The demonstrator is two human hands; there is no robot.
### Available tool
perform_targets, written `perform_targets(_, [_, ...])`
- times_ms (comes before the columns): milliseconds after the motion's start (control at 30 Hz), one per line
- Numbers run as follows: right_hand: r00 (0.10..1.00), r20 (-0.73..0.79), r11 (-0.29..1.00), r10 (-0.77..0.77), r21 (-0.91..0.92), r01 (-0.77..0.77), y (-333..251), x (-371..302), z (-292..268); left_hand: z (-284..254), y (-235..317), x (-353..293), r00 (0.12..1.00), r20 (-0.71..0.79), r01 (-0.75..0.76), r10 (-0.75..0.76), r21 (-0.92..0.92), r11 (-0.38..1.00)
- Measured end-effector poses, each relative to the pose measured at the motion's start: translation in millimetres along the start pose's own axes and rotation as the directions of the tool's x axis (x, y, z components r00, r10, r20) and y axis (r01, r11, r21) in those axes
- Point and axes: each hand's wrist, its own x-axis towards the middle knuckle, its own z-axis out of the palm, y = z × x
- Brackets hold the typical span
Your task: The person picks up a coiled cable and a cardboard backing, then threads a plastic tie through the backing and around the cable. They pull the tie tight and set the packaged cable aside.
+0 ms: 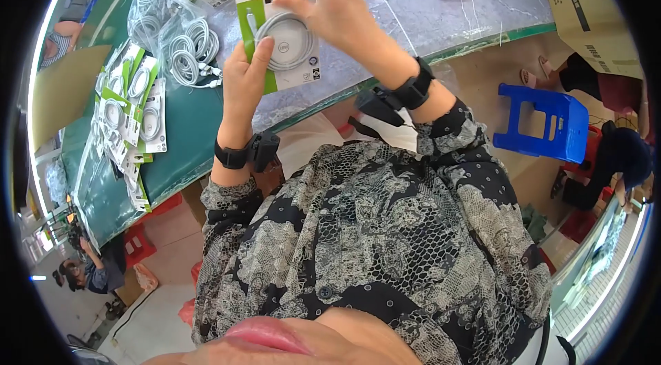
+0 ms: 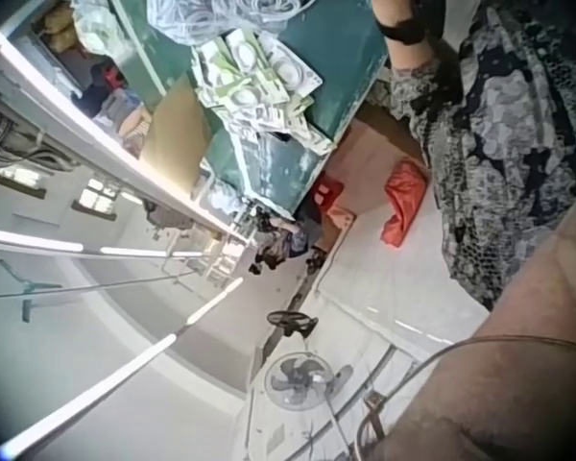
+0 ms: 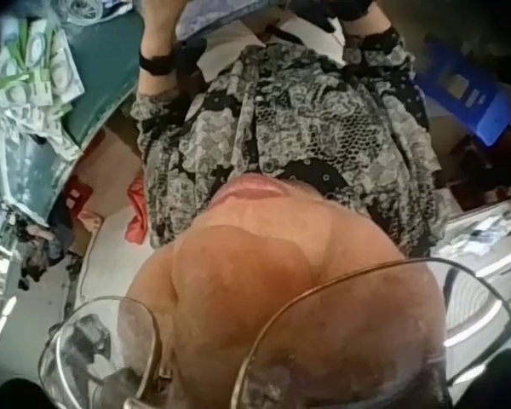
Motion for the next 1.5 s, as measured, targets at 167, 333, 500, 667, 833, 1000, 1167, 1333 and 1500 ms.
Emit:
perform_targets(167, [0.865,0.250,0.826,0.434,0.273,-0.493,38.0,-32.9,-9.9,1.4,-3.7,3.5,0.998,-0.019,0.043,-0.052,-0.346,0.937])
perform_targets(333, [0.766,0.503,0.704,0.401,0.366,-0.609,23.3,-49.6,2.4,8.7,-3.6,8.5,0.994,-0.018,0.089,-0.110,-0.463,0.882])
perform_targets(500, [0.758,0.545,0.769,0.358,0.288,-0.570,30.4,-46.7,-6.3,14.5,-9.2,14.2,0.983,0.071,0.180,-0.169,-0.549,0.816])
perform_targets(667, [0.803,0.418,0.805,0.425,0.230,-0.547,31.9,-46.7,2.3,9.4,-21.1,15.4,0.970,0.184,0.241,-0.161,-0.613,0.752])
perform_targets(833, [0.779,0.480,0.805,0.402,0.220,-0.551,23.3,-42.9,-2.5,1.4,-6.1,-0.4,0.978,0.177,0.192,-0.111,-0.551,0.812])
perform_targets(1000, [0.552,0.763,0.637,0.336,0.247,-0.730,28.6,-52.7,7.9,-17.9,-15.3,-24.5,0.963,0.192,0.262,-0.191,-0.476,0.839])
perform_targets(1167, [0.634,0.722,0.759,0.277,0.240,-0.605,20.5,-54.9,37.7,-22.3,-25.3,-42.8,0.982,0.059,0.184,-0.179,-0.515,0.837])
perform_targets(1333, [0.580,0.750,0.462,0.319,0.411,-0.786,27.1,-57.5,40.7,-83.4,-40.6,-38.2,0.954,0.030,0.269,-0.300,-0.529,0.805])
perform_targets(1500, [0.556,0.751,0.581,0.355,0.289,-0.761,49.4,-65.2,46.7,-155.4,-32.0,-19.2,0.869,-0.353,-0.050,-0.346,-0.758,0.650])
